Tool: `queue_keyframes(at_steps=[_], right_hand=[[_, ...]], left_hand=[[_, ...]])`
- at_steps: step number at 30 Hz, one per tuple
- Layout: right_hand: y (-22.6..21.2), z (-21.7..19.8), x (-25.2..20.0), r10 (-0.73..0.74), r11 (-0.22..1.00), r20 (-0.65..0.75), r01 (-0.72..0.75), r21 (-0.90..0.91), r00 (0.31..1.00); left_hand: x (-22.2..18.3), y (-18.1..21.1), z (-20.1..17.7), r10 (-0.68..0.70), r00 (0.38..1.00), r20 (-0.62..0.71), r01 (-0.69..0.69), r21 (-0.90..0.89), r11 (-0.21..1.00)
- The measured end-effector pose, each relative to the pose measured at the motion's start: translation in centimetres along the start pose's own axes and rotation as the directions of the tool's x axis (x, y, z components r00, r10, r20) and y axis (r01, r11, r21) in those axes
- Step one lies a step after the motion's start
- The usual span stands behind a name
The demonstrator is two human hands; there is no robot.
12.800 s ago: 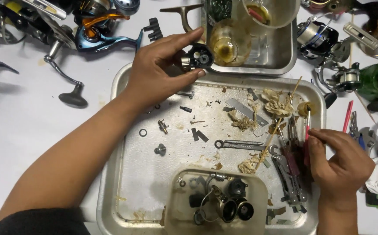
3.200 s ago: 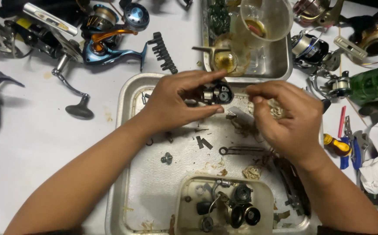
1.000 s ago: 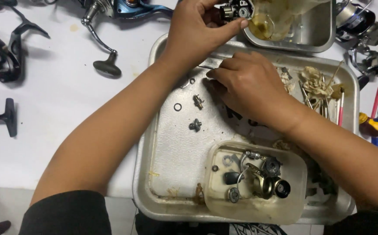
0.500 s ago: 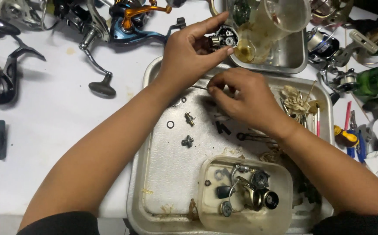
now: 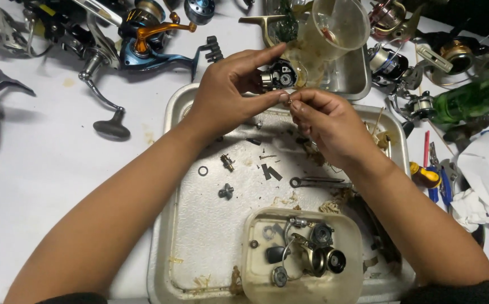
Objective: Disassembling, cleaning, and repairing a fishing reel on a metal tray using small tools.
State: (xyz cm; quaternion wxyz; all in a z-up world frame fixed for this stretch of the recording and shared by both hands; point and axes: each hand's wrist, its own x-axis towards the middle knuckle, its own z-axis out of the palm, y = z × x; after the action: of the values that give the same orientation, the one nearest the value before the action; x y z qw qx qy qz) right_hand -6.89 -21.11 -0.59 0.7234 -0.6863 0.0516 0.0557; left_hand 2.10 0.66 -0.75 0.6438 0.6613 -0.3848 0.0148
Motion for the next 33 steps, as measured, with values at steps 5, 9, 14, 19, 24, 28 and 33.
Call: queue_keyframes(at_steps=[5, 9, 14, 19, 24, 28, 33], right_hand=[[-0.3, 0.2, -0.2, 0.007, 1.0, 0.009, -0.007, -0.009, 1.0], [-0.4, 0.5, -0.3, -0.013, 1.0, -0.02, 0.014, 0.024, 1.0], [-0.7, 0.6, -0.6, -0.022, 0.998, -0.055, 0.025, 0.057, 0.998], [-1.8, 0.4, -1.6, -0.105, 0.972, -0.047, 0.112, 0.207, 0.993], [-1.6, -1.2, -1.6, -0.15, 0.958, -0.167, 0.185, 0.218, 0.974], [-2.3, -1.3, -2.0, -0.154, 0.964, -0.175, 0.187, 0.188, 0.973], [-2.2, -1.6, -1.7, -0.159, 0.984, -0.213, 0.171, 0.038, 0.964]], left_hand=[[0.1, -0.2, -0.1, 0.04, 0.999, 0.017, -0.041, 0.048, 0.998], [0.0, 0.0, -0.1, 0.038, 0.999, 0.028, -0.039, 0.055, 0.998], [0.0, -0.1, -0.1, 0.025, 0.998, 0.05, -0.027, 0.031, 0.999], [0.0, 0.3, -0.1, -0.024, 0.997, 0.067, 0.024, -0.006, 1.0], [0.1, 0.0, -0.1, -0.062, 0.989, 0.138, 0.063, -0.005, 0.998], [0.0, 0.5, 0.0, -0.11, 0.976, 0.185, 0.114, -0.011, 0.993], [0.1, 0.6, 0.1, -0.13, 0.97, 0.207, 0.132, 0.001, 0.991]])
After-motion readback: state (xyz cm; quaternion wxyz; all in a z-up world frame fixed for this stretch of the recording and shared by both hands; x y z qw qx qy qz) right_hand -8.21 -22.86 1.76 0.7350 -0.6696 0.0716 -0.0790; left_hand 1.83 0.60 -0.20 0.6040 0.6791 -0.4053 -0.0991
